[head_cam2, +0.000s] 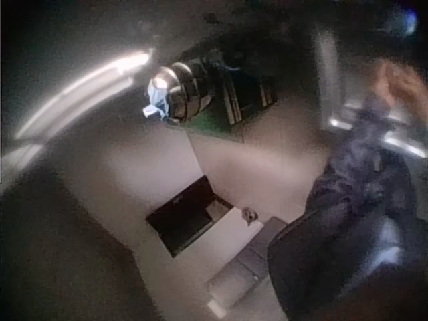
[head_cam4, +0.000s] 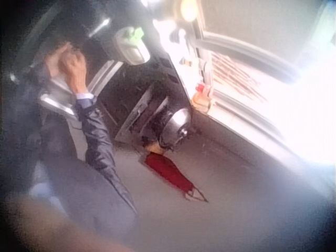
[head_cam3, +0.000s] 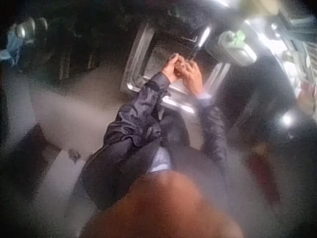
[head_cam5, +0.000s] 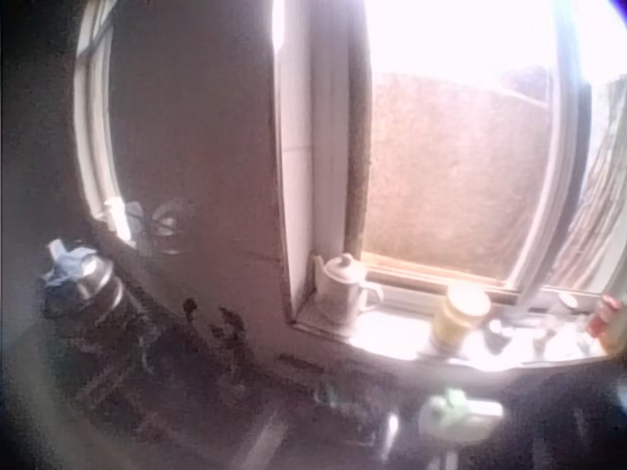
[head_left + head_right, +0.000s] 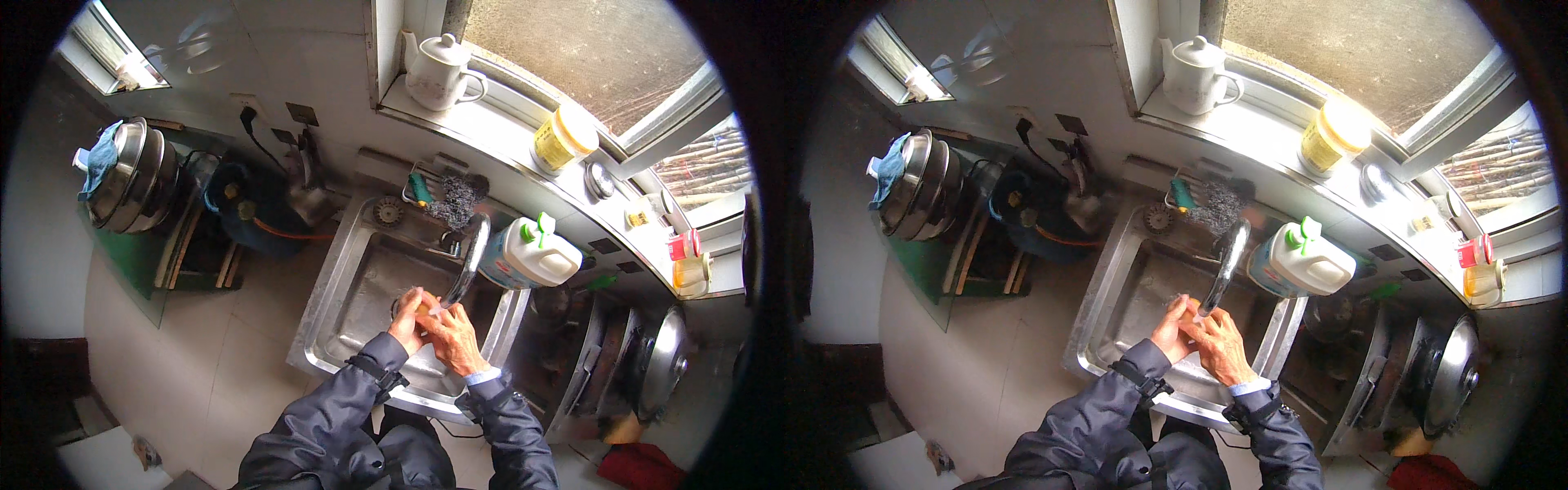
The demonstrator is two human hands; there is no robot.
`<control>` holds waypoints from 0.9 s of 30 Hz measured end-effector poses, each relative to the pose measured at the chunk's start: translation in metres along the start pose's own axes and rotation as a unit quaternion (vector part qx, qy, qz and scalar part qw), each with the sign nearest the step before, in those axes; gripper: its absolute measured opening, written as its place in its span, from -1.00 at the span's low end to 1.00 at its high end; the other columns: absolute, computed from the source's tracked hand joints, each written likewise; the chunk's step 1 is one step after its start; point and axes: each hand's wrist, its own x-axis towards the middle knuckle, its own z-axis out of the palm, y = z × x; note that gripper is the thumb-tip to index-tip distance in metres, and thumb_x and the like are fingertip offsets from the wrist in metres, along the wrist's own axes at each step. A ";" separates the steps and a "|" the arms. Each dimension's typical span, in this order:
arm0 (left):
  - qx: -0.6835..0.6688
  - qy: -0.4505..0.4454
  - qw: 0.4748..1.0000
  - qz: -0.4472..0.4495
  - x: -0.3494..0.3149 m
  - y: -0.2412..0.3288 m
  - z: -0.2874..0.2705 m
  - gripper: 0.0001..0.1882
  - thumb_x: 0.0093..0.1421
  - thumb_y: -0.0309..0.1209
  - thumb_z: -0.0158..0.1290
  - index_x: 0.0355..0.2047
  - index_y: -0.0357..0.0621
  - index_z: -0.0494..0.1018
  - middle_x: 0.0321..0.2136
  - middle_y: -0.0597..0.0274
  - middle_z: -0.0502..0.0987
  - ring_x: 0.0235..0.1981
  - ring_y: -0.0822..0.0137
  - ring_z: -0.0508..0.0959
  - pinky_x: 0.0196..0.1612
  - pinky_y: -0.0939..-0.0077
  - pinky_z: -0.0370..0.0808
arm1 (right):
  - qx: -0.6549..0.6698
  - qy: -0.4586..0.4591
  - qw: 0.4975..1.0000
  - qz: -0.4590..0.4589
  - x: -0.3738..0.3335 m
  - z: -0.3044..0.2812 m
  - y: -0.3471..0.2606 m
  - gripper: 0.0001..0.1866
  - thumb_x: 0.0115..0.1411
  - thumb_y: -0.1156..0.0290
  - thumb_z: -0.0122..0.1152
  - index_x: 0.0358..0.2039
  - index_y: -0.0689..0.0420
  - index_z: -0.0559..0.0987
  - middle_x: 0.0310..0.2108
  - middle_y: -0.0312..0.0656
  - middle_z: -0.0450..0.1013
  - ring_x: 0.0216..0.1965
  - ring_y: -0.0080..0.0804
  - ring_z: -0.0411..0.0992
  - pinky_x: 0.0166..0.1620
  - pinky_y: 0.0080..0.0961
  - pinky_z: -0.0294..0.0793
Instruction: The person washes a black wok with a spatula and cloth, dries it, and places it on the stove. Then they retrieve a potato from the refrigerator and wash it under running water in the sink.
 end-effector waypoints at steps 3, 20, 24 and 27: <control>-0.029 -0.050 0.997 0.042 -0.003 0.001 0.000 -0.57 0.41 0.16 -0.02 -0.05 0.14 0.52 -0.10 0.32 0.60 -0.01 0.19 0.58 0.03 -0.08 0.55 | 0.168 0.026 0.984 0.046 0.001 -0.009 -0.001 -0.46 0.06 0.50 0.44 0.11 0.10 0.58 0.06 -0.05 0.53 0.18 0.09 0.40 0.21 -0.13 0.45; -0.116 -0.051 0.992 0.023 -0.003 0.002 0.033 -0.54 0.27 -0.27 0.18 0.15 0.00 0.40 0.08 0.09 0.53 0.12 0.07 0.54 0.20 -0.10 0.53 | 0.177 0.002 0.977 0.122 0.009 -0.092 -0.007 -0.55 0.09 0.63 0.34 0.04 0.19 0.65 0.01 -0.02 0.61 0.05 -0.11 0.58 0.16 -0.28 0.53; -0.133 -0.024 0.991 0.011 -0.010 0.010 0.042 -0.58 0.34 -0.19 0.13 0.19 0.21 0.38 0.08 0.10 0.52 0.10 0.01 0.55 0.11 -0.18 0.57 | 0.074 0.180 0.979 0.067 0.058 -0.135 -0.026 -0.73 0.19 0.67 0.29 -0.08 0.23 0.68 -0.18 -0.07 0.64 -0.19 -0.30 0.64 -0.09 -0.48 0.60; -0.129 -0.072 0.988 -0.050 -0.020 0.019 0.046 -0.50 0.41 0.07 0.03 0.21 0.12 0.39 0.07 0.08 0.51 0.08 0.01 0.55 0.06 -0.03 0.60 | 0.015 0.190 0.980 0.054 0.109 -0.148 -0.023 -0.71 0.18 0.56 0.36 -0.06 0.22 0.65 -0.04 -0.06 0.60 -0.08 -0.19 0.60 -0.08 -0.38 0.60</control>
